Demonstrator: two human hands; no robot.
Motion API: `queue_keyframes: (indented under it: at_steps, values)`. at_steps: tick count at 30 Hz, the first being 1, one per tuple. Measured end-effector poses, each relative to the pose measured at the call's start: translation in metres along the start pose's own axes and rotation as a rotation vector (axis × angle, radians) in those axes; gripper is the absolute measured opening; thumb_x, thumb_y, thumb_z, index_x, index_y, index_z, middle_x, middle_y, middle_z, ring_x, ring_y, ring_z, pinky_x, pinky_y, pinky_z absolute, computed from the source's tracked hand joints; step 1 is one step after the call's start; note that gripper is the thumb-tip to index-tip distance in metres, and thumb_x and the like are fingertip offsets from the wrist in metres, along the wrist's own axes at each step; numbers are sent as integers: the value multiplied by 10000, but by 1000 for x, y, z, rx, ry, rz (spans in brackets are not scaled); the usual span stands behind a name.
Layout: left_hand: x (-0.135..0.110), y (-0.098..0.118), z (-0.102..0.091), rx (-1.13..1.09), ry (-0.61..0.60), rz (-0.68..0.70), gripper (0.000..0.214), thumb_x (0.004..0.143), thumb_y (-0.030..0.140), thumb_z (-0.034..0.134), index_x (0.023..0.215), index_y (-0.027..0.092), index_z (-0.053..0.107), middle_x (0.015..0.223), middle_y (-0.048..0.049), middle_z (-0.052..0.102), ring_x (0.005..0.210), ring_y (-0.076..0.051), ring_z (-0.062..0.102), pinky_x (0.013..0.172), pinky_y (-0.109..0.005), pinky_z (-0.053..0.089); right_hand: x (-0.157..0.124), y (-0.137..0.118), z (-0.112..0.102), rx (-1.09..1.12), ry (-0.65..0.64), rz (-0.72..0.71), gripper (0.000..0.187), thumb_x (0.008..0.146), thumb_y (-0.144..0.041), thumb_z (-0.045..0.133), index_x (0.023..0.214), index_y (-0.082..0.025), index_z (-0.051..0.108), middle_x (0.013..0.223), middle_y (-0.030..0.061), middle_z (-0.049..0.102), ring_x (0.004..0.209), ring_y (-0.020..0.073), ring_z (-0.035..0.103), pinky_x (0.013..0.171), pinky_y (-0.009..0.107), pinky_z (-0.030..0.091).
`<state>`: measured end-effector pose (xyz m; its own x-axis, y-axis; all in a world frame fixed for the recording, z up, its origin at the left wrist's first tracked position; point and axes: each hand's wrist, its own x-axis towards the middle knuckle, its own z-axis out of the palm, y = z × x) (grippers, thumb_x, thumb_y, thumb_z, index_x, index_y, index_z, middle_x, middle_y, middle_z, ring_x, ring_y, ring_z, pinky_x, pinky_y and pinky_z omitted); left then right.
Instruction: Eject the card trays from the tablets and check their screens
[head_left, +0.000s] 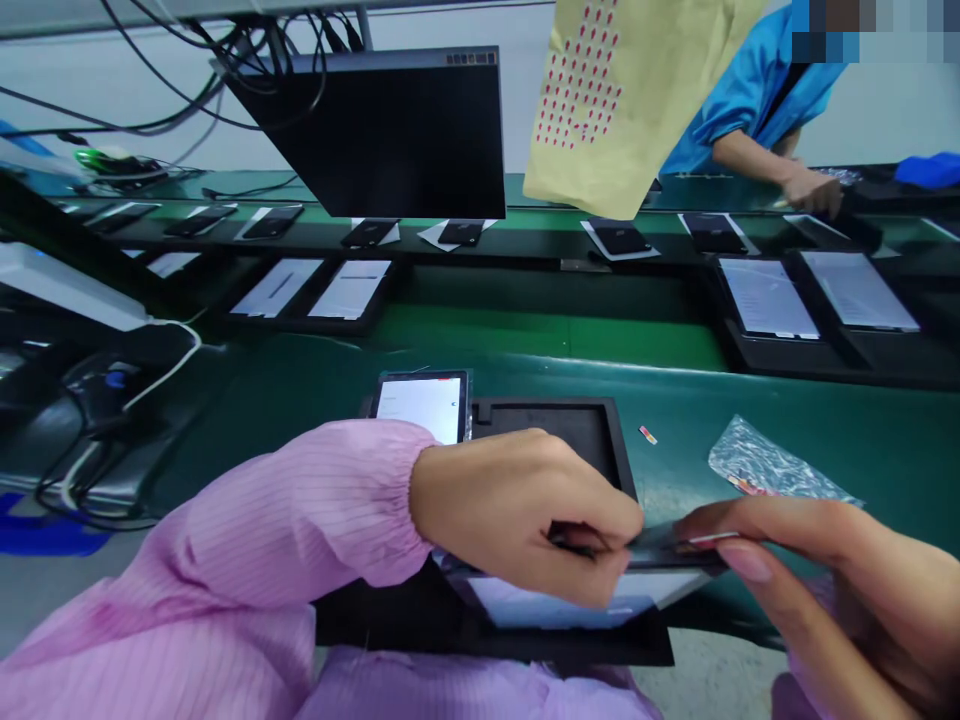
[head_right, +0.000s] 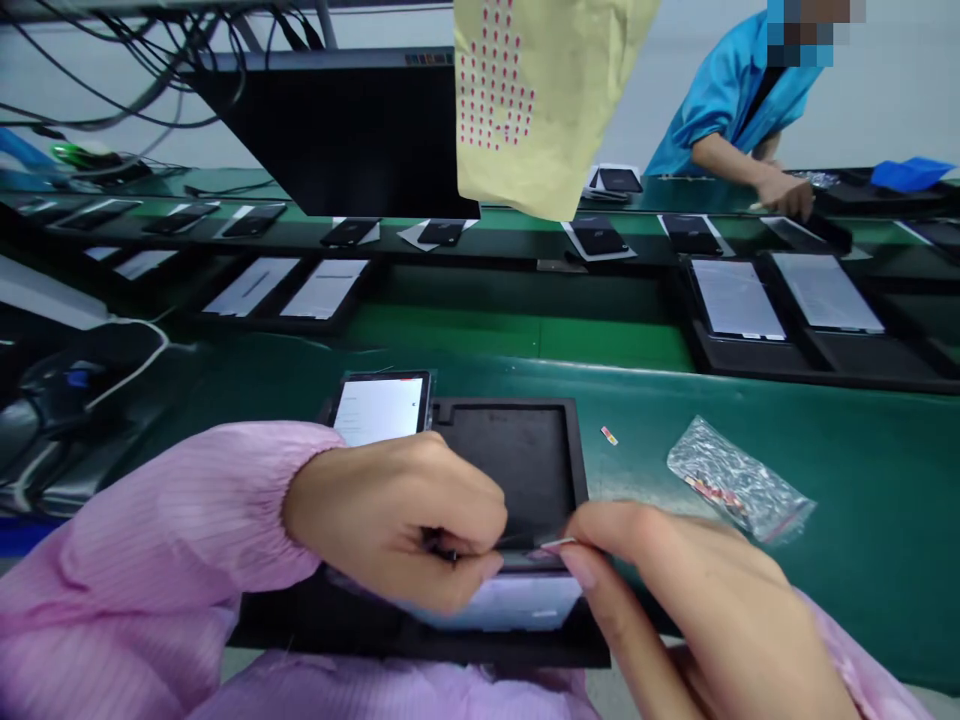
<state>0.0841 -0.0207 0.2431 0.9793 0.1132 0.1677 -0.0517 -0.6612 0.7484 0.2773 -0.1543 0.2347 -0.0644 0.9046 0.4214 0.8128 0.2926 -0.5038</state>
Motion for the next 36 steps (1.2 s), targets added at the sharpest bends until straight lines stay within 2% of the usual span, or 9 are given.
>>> queue_keyframes:
  at_steps: [2, 5, 7, 11, 15, 19, 25, 31, 36]
  values:
    - [-11, 2, 0, -26, 120, -61, 290, 804, 98, 521, 607, 193, 330, 576, 62, 403, 514, -55, 361, 477, -179, 331, 10, -5, 3, -29, -75, -71, 117, 918, -282, 469, 979, -337, 553, 723, -31, 693, 567, 155, 652, 459, 260, 485]
    - [-28, 7, 9, -66, 389, -244, 206, 848, 138, 528, 660, 173, 452, 612, 52, 475, 509, -44, 425, 458, -155, 362, 28, -13, 13, 7, -200, -235, 91, 938, -237, 447, 978, -282, 515, 704, -26, 658, 527, 130, 599, 451, 262, 428]
    - [-36, 12, 17, -111, 539, -345, 200, 849, 151, 528, 656, 164, 476, 609, 48, 475, 485, -41, 437, 425, -148, 359, 38, -16, 20, 25, -259, -326, 86, 939, -203, 446, 972, -256, 505, 682, -30, 627, 508, 116, 562, 446, 263, 383]
    - [-40, 17, 28, -177, 704, -407, 205, 781, 113, 548, 609, 162, 447, 602, 50, 466, 458, -33, 424, 398, -138, 344, 47, -22, 25, 8, -333, -405, 99, 945, -180, 436, 983, -235, 509, 624, -51, 543, 472, 99, 477, 439, 254, 319]
    - [-39, 18, 29, -181, 720, -419, 216, 737, 83, 564, 590, 165, 430, 586, 55, 463, 476, -36, 424, 424, -142, 347, 48, -26, 20, -35, -406, -430, 93, 971, -158, 394, 970, -207, 474, 615, -66, 453, 483, 89, 393, 461, 239, 288]
    - [-40, 18, 30, -179, 714, -402, 240, 723, 81, 581, 590, 171, 403, 582, 56, 476, 493, -39, 429, 444, -149, 346, 48, -29, 19, -82, -492, -470, 140, 936, -95, 384, 882, -221, 410, 632, -61, 394, 496, 109, 315, 468, 265, 241]
    - [-42, 18, 33, -183, 675, -442, 261, 757, 127, 563, 602, 187, 361, 547, 62, 462, 470, -48, 398, 439, -176, 324, 50, -36, 14, -91, -585, -475, 232, 879, -31, 336, 819, -251, 296, 636, -62, 394, 502, 130, 323, 485, 297, 208]
    - [-42, 16, 30, -438, 575, -558, 218, 812, 234, 555, 640, 188, 429, 539, 51, 487, 460, -68, 425, 425, -189, 321, 58, -40, 13, -119, -668, -511, 230, 864, -38, 302, 804, -258, 274, 610, -66, 407, 460, 128, 355, 458, 302, 214]
    - [-41, 14, 30, -557, 592, -586, 242, 820, 260, 567, 636, 184, 429, 516, 63, 464, 455, -59, 409, 423, -176, 311, 61, -42, 15, -121, -678, -528, 233, 855, -29, 290, 798, -254, 312, 589, -58, 416, 431, 123, 344, 448, 300, 199]
